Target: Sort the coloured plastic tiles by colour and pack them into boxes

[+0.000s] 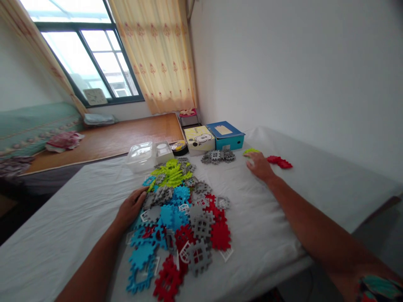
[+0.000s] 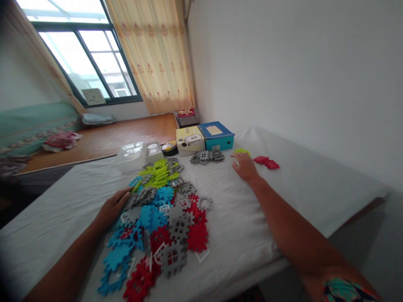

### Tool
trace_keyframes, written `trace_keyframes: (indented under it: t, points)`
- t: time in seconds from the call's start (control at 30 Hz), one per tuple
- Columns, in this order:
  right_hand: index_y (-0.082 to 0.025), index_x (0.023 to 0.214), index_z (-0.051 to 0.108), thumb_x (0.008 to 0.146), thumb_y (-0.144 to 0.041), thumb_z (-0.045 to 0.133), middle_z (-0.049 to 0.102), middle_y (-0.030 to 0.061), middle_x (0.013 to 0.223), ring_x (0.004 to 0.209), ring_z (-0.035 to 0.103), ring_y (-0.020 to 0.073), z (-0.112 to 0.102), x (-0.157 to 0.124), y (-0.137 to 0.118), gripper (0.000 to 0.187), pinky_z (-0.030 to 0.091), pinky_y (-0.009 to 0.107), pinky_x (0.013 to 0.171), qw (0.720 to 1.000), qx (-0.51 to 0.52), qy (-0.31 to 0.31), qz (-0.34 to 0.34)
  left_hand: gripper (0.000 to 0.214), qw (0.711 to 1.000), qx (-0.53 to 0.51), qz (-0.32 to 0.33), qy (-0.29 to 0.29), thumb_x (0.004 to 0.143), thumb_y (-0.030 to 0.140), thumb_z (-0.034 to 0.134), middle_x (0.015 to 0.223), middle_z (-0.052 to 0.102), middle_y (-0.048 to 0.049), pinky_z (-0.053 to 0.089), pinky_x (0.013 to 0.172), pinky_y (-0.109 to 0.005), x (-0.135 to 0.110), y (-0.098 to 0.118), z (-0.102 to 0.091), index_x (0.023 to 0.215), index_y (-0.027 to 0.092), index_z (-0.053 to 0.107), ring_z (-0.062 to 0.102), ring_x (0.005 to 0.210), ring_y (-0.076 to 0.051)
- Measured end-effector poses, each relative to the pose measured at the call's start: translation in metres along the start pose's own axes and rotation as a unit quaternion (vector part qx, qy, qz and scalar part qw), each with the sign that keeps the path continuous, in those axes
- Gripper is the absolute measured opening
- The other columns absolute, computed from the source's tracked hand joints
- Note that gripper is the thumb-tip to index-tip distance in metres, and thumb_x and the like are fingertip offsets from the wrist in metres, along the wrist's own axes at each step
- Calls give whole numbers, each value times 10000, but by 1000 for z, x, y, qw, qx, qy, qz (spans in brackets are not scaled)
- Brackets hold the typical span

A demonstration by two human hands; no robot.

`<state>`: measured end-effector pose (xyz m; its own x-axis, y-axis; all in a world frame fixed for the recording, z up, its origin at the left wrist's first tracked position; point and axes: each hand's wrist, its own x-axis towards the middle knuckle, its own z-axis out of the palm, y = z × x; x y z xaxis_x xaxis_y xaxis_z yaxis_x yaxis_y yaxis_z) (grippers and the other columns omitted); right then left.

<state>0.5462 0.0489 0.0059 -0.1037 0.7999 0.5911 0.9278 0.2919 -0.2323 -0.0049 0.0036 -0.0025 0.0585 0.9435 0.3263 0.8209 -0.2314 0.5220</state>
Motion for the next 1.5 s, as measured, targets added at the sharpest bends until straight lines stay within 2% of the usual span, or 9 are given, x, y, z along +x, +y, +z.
trace_keyframes:
  t: [0.23,0.43,0.6,0.8,0.93,1.03,1.13,1.3,1.5]
  points:
    - [-152,1241,585,867,-404,571,628,135,1214,1109,564,248,20,-10,-108,451,449,394,966,950,163,-199,-180,540,1000,-6,3,-3,866,547,389,1237,646,-80,403,1058,-407,0,0,2,1181,185,637,574,1172,-244]
    - [-136,1283,566,736,-496,709,595,185,1268,1161,541,313,39,17,-168,671,440,412,965,924,138,-302,-189,552,1000,-10,-5,-9,863,554,383,1238,644,-90,401,1059,-422,-1,2,0,1179,178,634,572,1174,-248]
    - [-145,1234,612,713,-438,736,662,133,1158,1041,606,256,50,26,-159,611,464,342,901,910,217,-311,-165,550,1000,-17,3,-2,859,566,382,1217,656,-84,410,1052,-422,-2,3,0,1159,188,644,580,1163,-248]
    - [-169,1080,682,712,-499,716,707,76,1021,782,637,180,40,39,-100,496,501,303,745,906,282,-313,-30,547,1000,-20,-1,-1,859,571,392,1222,649,-84,408,1055,-419,-2,4,-1,1163,191,643,579,1162,-245]
    - [-166,1232,586,718,-418,723,641,116,1159,826,642,188,50,49,-76,589,525,328,752,942,294,-142,76,552,1000,-24,-5,1,853,584,397,1213,655,-82,412,1051,-429,-3,4,-1,1151,194,650,583,1156,-253]
    - [-158,1285,541,749,-357,696,529,170,1315,902,636,211,55,47,-80,592,528,374,809,959,274,-41,64,544,1000,-24,-5,-3,854,584,398,1213,656,-78,411,1051,-431,-3,4,-2,1150,202,648,582,1157,-253]
    - [-174,1196,610,802,-320,646,613,130,1207,885,634,198,51,37,-101,422,516,361,822,954,269,-132,-27,547,1000,-27,-5,-10,861,580,398,1232,646,-83,398,1062,-429,-4,5,-3,1169,197,637,571,1172,-249]
    - [-182,1239,613,789,-372,689,660,99,1123,1023,588,222,37,20,-133,494,462,342,905,876,294,-322,-208,560,1000,-21,-8,-10,864,594,383,1232,646,-82,401,1061,-426,-4,7,-3,1168,202,641,569,1176,-247]
    - [-167,1153,650,706,-427,756,658,77,1031,880,597,185,37,25,-124,528,477,287,781,867,312,-362,-141,564,1000,-12,-9,-15,868,579,373,1252,634,-88,399,1064,-418,-4,9,-4,1184,190,632,560,1191,-247]
